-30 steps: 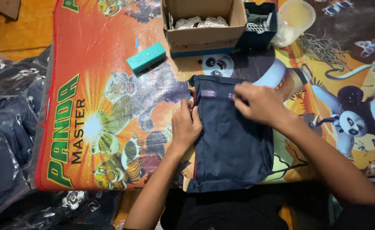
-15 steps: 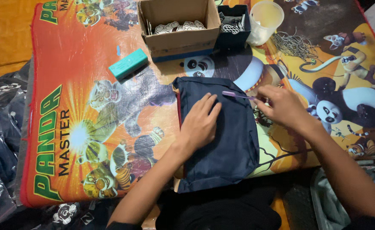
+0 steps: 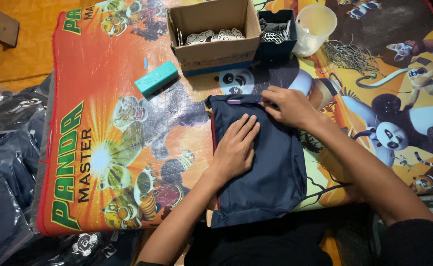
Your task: The person uses a purple toothbrush to scrub the exterior of a dark blue bag, focusing on the zipper area and the front surface. After cleaning, the person picks up a small panda-shaped sticker and attaches it to the bag.
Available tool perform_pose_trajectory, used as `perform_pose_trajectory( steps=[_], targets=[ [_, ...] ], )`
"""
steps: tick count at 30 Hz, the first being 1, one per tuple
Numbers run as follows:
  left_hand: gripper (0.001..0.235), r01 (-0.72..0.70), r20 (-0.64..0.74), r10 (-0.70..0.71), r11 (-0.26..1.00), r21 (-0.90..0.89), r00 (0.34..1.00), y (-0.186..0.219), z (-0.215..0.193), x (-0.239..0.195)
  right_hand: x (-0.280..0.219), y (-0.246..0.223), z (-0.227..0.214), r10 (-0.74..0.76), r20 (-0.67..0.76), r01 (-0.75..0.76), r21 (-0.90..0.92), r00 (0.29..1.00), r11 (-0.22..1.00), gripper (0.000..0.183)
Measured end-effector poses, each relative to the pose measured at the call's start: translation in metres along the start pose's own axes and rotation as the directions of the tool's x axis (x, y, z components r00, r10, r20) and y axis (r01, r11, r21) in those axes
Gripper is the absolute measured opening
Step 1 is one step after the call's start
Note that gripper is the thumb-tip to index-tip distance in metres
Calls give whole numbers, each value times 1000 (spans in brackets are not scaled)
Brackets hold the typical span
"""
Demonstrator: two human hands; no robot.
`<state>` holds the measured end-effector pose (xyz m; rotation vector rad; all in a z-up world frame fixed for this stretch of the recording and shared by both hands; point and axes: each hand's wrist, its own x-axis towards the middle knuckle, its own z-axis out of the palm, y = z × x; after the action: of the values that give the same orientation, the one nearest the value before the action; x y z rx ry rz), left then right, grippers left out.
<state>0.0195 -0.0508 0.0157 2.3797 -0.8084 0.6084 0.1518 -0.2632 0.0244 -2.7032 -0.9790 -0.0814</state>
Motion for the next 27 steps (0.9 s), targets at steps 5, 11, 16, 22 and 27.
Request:
perform_pose_trajectory(
  steps=[5, 11, 16, 22, 27],
  targets=[
    [55, 8, 4, -8, 1000, -20, 1000, 0, -2, 1, -11, -11, -5, 18, -12, -18, -14, 1000, 1000, 12],
    [59, 38, 42, -38, 999, 2, 998, 1, -5, 3, -81, 35, -19, 102, 50, -95, -120, 994, 988, 20],
    [61, 19, 74, -22, 999, 41, 997, 1, -5, 3, -146, 17, -46, 247, 106, -224, -192, 963, 955, 23],
    [62, 29, 80, -33, 998, 59, 996, 1, -3, 3, -184, -55, -79, 347, 264, -268, -292, 900, 918, 20],
    [62, 11, 82, -18, 996, 83, 996, 2, -3, 2, -201, -81, -71, 444, 177, -347, -403, 878, 847, 19]
  ],
)
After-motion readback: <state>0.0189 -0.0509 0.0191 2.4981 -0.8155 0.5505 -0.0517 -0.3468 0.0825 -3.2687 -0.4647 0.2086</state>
